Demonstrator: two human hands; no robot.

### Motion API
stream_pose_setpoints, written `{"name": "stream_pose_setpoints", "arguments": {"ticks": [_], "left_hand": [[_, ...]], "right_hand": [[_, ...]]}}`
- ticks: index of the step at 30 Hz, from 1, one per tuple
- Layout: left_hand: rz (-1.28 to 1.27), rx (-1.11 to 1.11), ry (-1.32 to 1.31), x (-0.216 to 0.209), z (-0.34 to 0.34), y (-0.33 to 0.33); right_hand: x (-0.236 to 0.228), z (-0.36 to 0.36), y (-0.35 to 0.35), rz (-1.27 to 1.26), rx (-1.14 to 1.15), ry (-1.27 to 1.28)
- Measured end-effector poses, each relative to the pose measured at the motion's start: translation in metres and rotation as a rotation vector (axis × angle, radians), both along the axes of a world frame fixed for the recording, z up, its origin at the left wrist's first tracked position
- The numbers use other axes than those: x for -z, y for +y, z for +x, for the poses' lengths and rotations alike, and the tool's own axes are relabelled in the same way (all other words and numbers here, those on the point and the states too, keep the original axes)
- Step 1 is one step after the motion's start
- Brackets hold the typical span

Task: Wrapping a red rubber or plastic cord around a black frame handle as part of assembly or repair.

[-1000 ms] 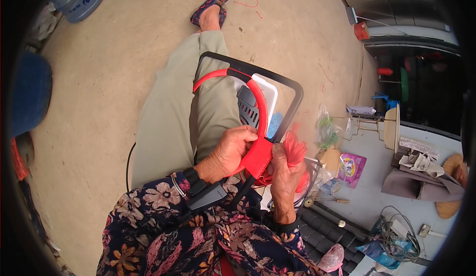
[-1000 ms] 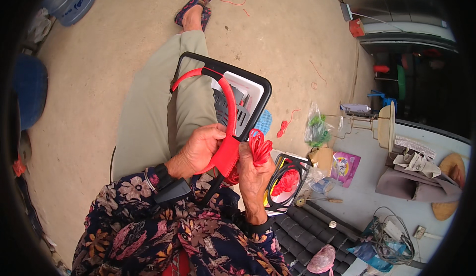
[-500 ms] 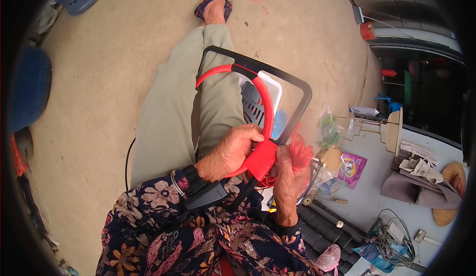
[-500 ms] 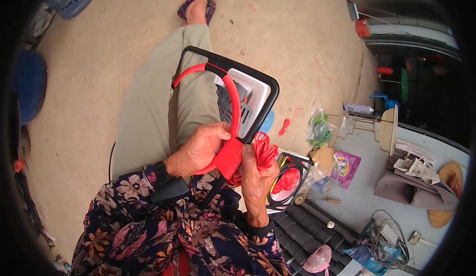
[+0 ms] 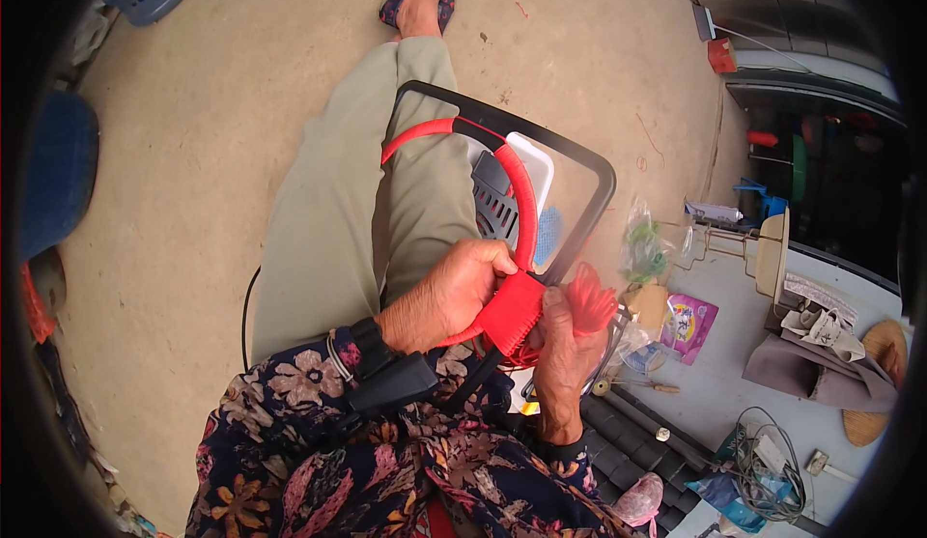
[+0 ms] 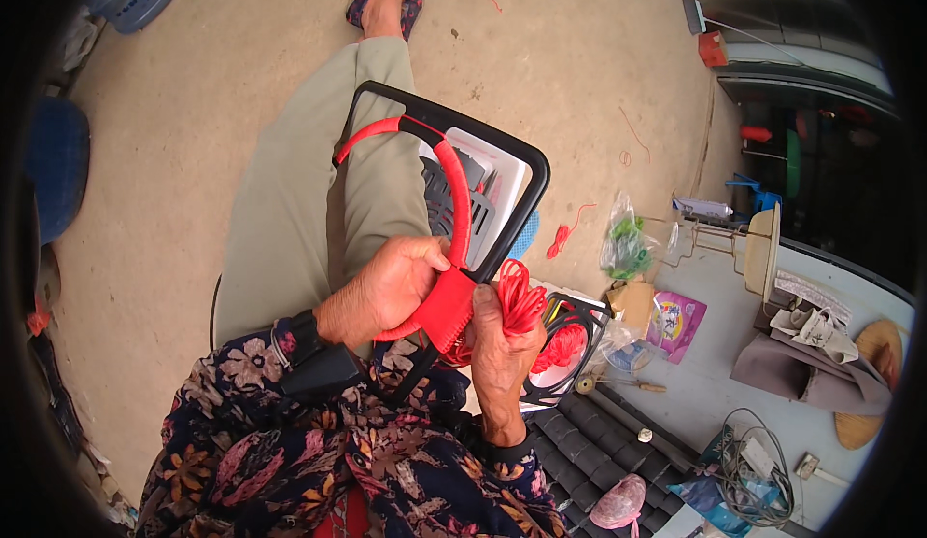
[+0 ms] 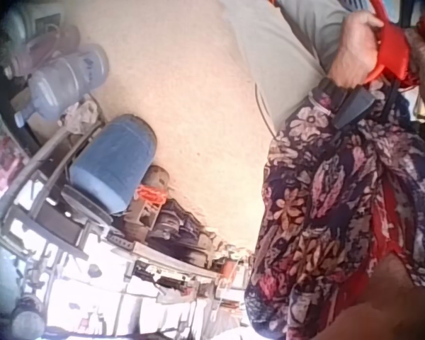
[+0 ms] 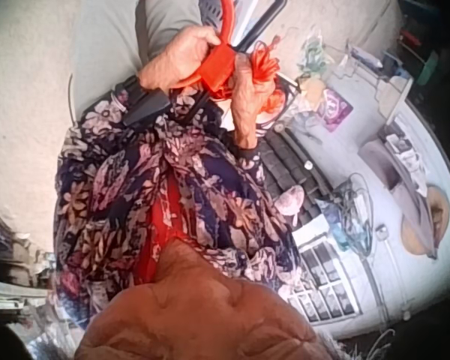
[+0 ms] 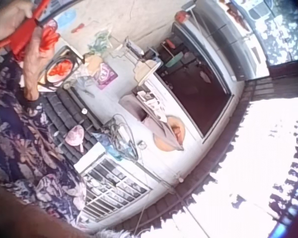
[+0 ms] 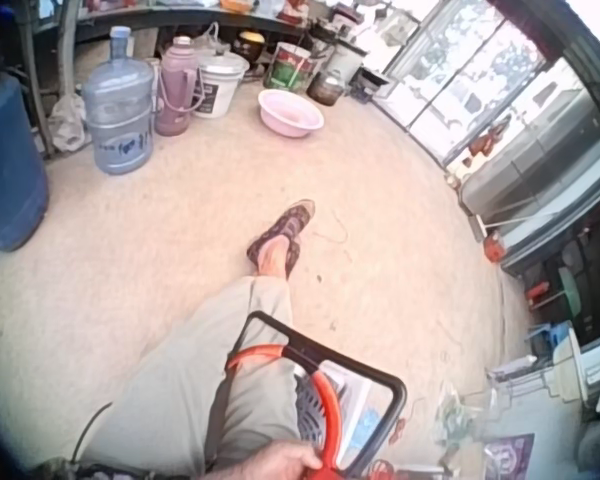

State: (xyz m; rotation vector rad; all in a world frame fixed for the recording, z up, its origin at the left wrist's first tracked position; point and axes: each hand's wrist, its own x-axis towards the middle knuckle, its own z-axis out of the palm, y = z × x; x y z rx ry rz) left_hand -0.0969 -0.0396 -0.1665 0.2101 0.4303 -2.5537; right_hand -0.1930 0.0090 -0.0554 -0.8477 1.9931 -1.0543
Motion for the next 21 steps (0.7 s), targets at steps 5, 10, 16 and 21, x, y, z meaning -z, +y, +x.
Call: {"name": "stream_pose_setpoints", "arguments": {"ticks": [5,10,16,21], "left_hand": [[0.032,-0.054,-0.135,-0.008,0.0,0.007],[0.059,-0.046,-0.188,-0.01,0.001,0.005],[-0.019,-0.012,-0.277,-0.004,0.001,0.001],[-0.009,0.034,-0.29,-0.002,0.001,0.002]], "right_hand": [[0.003,-0.005,0.002,0.009,-0.053,0.034],[0.006,-0.005,0.005,-0.006,-0.029,0.002],[0.008,-0.006,0.007,0.0,-0.043,-0.007],[0.008,-0.005,0.008,-0.009,-0.034,-0.002]]}}
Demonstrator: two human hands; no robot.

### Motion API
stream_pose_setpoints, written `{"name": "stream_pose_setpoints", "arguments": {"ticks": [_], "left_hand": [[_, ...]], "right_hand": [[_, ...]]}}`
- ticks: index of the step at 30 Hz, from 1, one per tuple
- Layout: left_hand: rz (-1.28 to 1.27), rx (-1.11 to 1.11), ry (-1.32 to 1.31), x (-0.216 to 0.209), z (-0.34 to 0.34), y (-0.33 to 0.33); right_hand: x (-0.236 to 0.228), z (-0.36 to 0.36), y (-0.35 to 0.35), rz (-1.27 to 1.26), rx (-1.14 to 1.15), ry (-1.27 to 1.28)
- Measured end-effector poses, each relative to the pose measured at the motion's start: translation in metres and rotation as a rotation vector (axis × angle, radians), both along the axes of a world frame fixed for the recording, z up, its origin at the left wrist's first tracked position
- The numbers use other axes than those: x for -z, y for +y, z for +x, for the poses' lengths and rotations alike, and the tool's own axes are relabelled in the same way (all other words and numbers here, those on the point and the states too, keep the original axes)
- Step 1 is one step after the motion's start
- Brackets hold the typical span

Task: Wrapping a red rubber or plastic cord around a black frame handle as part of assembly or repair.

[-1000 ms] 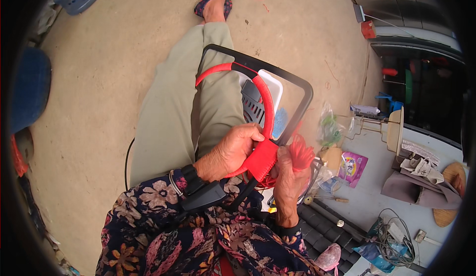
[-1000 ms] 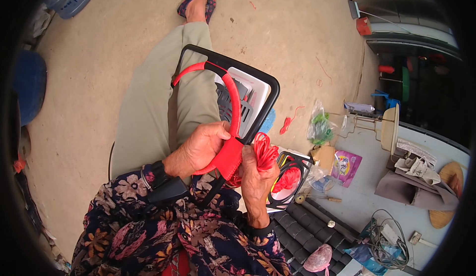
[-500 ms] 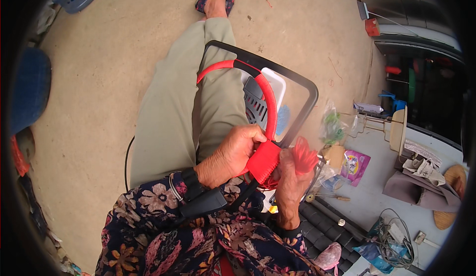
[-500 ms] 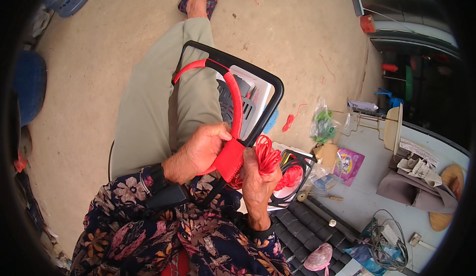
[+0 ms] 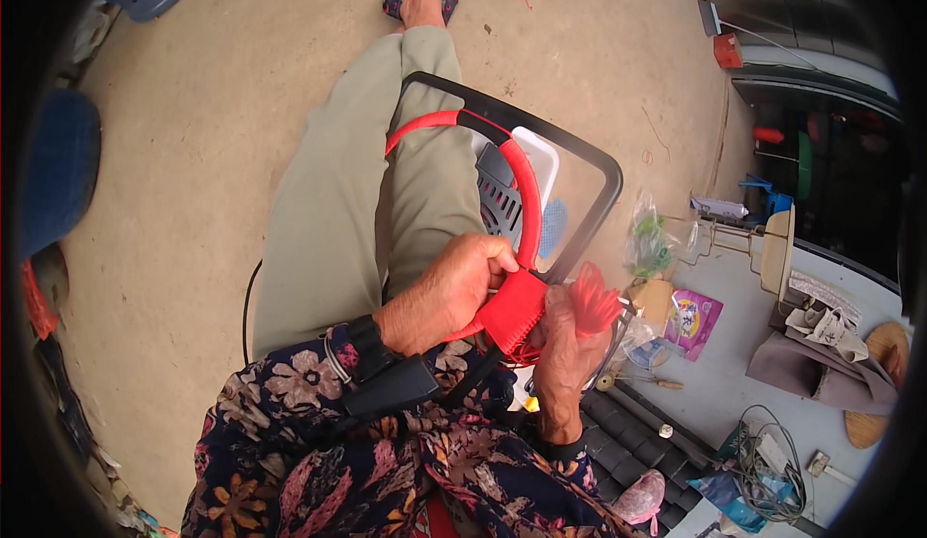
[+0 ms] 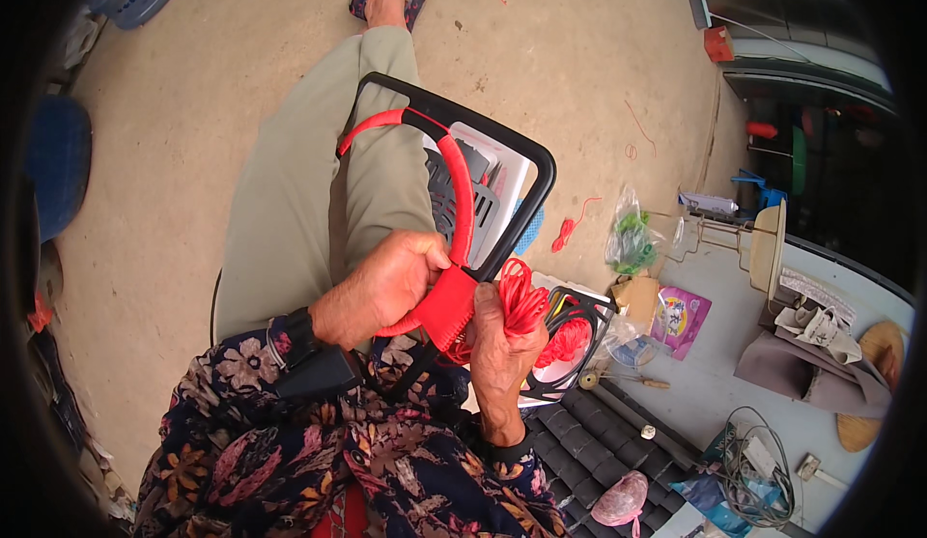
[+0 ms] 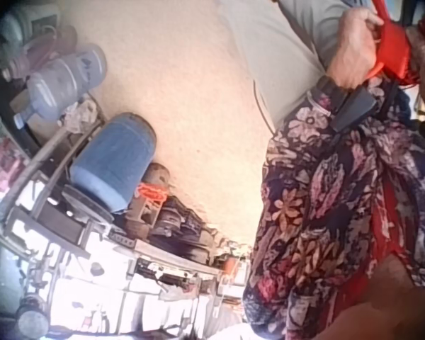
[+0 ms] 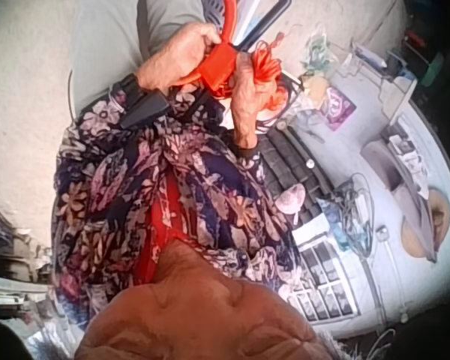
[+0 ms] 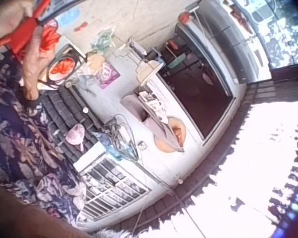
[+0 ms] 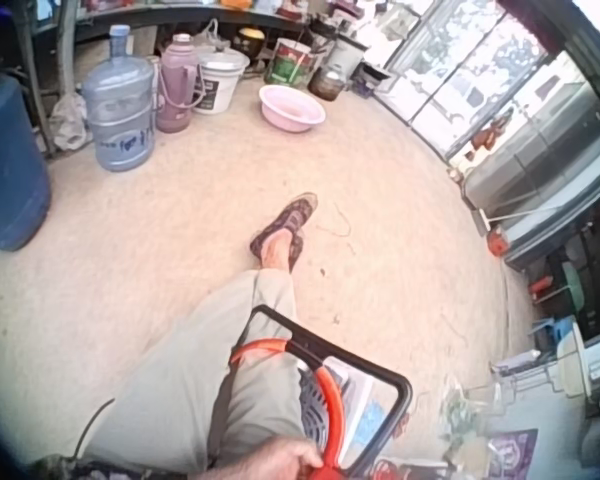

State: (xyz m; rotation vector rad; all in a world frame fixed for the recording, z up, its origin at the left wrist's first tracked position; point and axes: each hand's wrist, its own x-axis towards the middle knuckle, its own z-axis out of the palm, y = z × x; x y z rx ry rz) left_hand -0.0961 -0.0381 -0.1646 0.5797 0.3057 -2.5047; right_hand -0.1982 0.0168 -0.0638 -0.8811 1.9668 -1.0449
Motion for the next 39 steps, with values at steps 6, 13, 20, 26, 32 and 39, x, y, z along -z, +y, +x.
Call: {"name": "stream_pose_setpoints", "arguments": {"ticks": [6,13,20,26,32,39], "left_hand": [[0.022,0.019,-0.043,-0.008,0.002,-0.002],[0.006,0.027,-0.073,-0.013,0.004,0.0],[0.012,-0.013,-0.06,-0.018,0.005,0.001],[0.03,0.003,-0.079,-0.014,0.005,0.001],[0.042,0.034,-0.05,-0.016,0.008,0.0],[0.011,0.003,-0.007,-0.004,0.006,0.005]], "right_hand": [[-0.002,0.005,-0.003,-0.007,0.042,0.041],[-0.002,0.007,-0.001,-0.028,0.025,0.056],[0.003,0.004,0.004,-0.03,0.044,0.004],[0.003,0.004,0.001,-0.036,0.008,0.01],[0.001,-0.002,0.0,0.008,0.011,-0.09],[0.003,-0.008,0.001,-0.107,0.031,-0.361]]}}
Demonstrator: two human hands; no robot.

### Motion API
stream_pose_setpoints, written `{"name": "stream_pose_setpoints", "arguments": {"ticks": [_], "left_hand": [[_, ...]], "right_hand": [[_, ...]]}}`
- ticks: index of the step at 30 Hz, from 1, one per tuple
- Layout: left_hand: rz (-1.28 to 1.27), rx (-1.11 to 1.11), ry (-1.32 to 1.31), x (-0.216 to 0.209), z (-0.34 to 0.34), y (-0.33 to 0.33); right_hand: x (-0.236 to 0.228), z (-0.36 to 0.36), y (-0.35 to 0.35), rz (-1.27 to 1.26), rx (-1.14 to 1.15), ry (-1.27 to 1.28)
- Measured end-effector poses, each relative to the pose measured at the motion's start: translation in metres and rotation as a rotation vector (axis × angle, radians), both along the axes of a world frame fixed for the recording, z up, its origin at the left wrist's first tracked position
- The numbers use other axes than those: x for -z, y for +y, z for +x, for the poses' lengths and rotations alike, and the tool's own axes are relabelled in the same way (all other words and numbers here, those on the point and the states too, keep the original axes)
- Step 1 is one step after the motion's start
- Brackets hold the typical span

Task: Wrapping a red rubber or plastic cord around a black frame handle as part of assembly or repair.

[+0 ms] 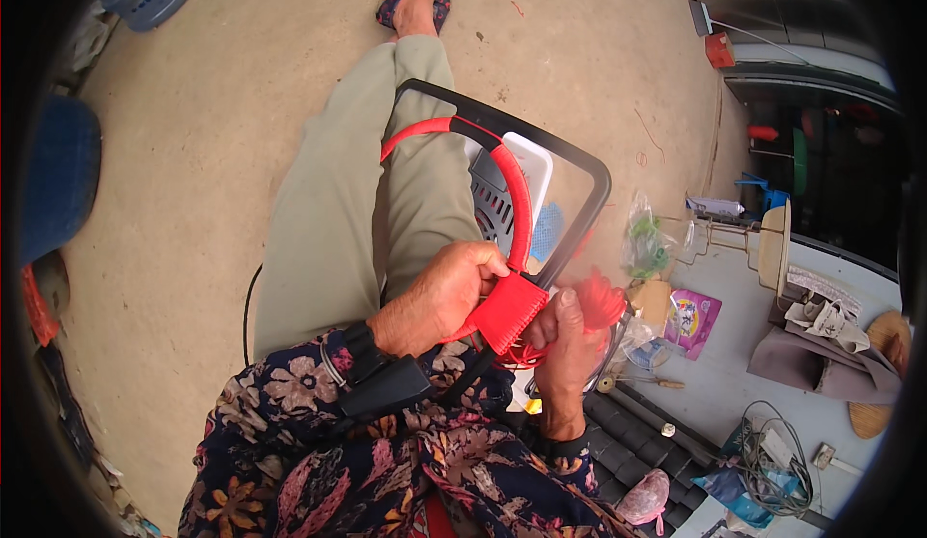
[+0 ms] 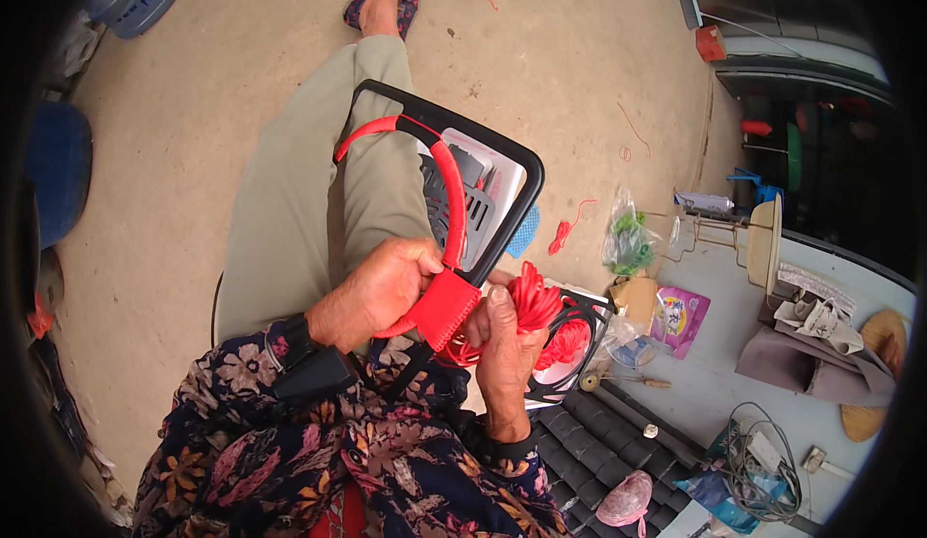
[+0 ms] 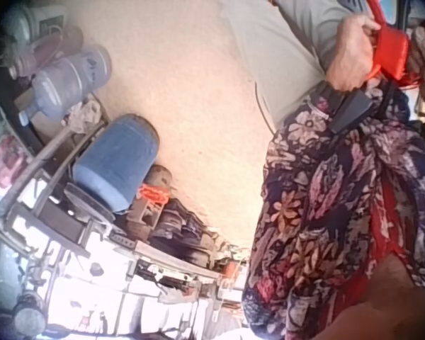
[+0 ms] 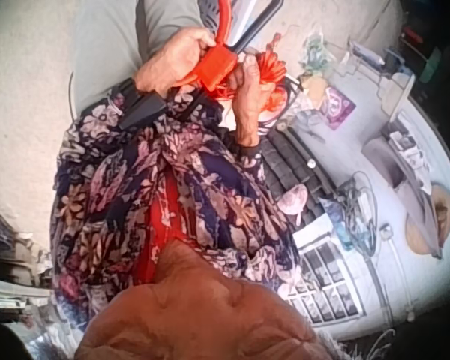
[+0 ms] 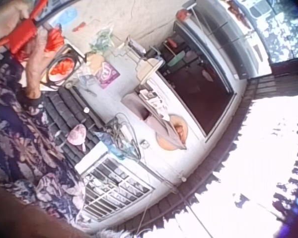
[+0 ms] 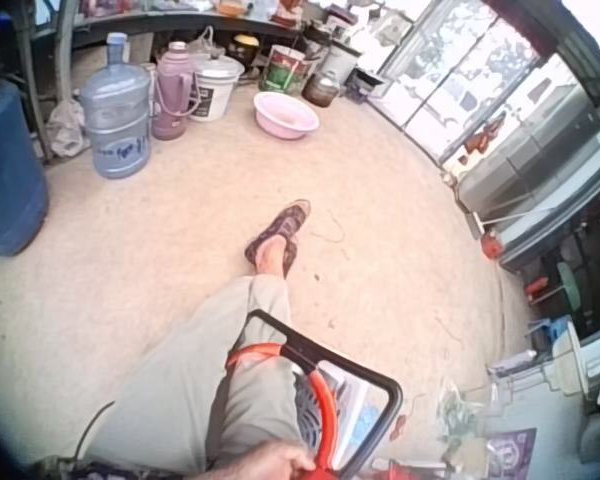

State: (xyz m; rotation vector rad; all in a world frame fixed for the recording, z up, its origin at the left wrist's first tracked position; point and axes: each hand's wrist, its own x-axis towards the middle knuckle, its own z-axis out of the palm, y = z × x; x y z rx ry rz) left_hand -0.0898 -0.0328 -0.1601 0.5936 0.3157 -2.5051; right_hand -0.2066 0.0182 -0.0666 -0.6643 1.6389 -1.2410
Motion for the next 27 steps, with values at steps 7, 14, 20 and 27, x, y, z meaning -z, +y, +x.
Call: {"name": "stream_pose_setpoints", "arguments": {"ticks": [7,14,20,27], "left_hand": [[0.001,0.032,-0.002,0.001,0.0,-0.001],[-0.017,0.019,-0.043,-0.011,0.004,-0.004],[-0.031,0.014,-0.033,-0.012,0.005,-0.004],[-0.006,0.022,0.04,-0.007,0.004,-0.001]], "right_hand": [[0.007,-0.018,0.009,0.133,-0.177,-0.124],[0.001,-0.017,0.01,0.168,-0.239,0.057],[-0.007,-0.02,0.014,0.167,-0.178,-0.119],[-0.024,-0.013,0.01,0.38,-0.279,0.084]]}}
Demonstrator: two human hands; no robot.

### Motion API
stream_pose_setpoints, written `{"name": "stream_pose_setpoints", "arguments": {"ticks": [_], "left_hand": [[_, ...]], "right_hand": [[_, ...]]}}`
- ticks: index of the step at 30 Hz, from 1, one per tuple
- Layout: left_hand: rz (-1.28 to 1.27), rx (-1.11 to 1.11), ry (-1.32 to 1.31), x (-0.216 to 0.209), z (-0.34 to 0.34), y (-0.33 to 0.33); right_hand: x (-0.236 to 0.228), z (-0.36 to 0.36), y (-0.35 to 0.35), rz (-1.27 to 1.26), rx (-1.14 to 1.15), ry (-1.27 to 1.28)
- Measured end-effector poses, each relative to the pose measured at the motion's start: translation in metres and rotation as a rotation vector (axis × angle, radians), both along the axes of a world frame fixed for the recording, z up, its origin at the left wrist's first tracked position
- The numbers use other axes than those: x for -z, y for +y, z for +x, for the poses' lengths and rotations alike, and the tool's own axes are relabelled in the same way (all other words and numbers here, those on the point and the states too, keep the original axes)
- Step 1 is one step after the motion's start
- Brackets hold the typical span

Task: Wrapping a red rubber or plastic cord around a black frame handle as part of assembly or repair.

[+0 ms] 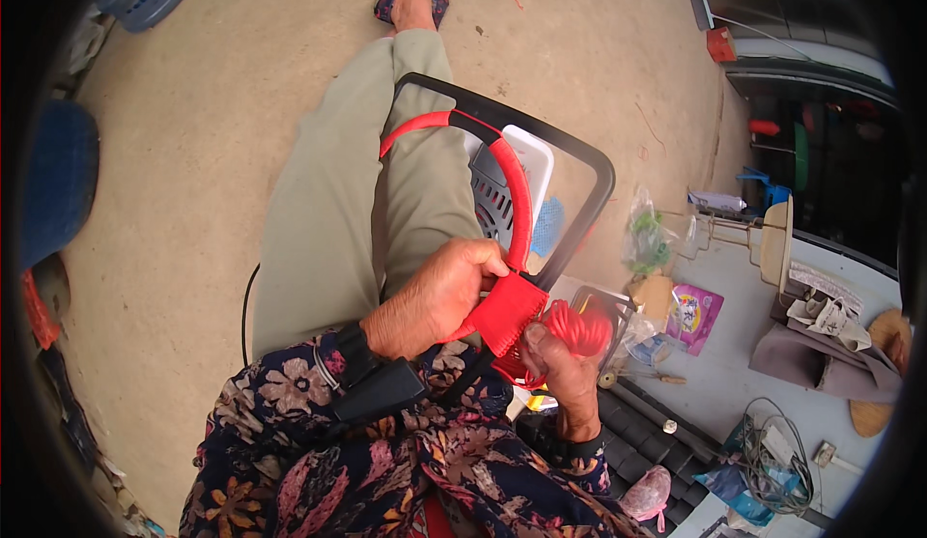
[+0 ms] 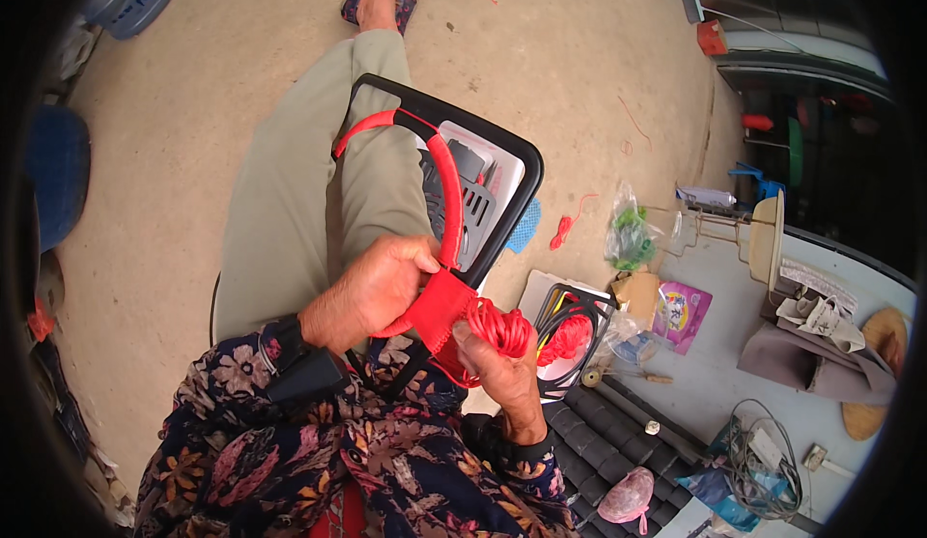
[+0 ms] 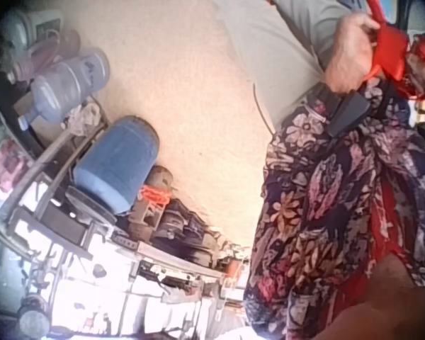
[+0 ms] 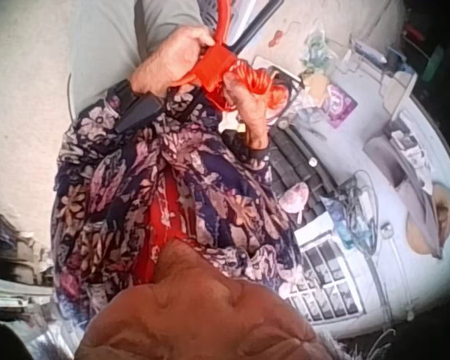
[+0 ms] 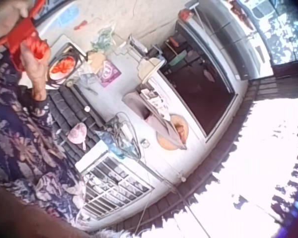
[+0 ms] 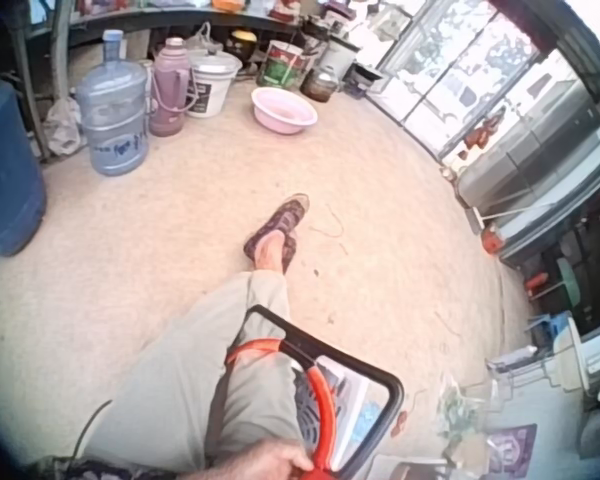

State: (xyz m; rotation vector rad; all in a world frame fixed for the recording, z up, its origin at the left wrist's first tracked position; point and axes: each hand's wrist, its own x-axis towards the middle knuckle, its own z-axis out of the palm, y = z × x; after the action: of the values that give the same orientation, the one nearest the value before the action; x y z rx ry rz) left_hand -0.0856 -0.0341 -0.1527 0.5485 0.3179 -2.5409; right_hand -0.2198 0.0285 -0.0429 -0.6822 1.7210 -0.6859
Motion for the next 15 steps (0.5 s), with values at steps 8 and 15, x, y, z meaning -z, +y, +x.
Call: {"name": "stream_pose_setpoints", "arguments": {"ticks": [8,15], "left_hand": [[0.031,-0.012,-0.005,0.001,-0.001,0.003],[0.04,-0.051,-0.006,0.002,-0.003,0.007]], "right_hand": [[0.006,-0.003,0.005,-0.036,-0.038,0.013],[0.018,-0.007,-0.003,-0.255,0.106,0.015]]}}
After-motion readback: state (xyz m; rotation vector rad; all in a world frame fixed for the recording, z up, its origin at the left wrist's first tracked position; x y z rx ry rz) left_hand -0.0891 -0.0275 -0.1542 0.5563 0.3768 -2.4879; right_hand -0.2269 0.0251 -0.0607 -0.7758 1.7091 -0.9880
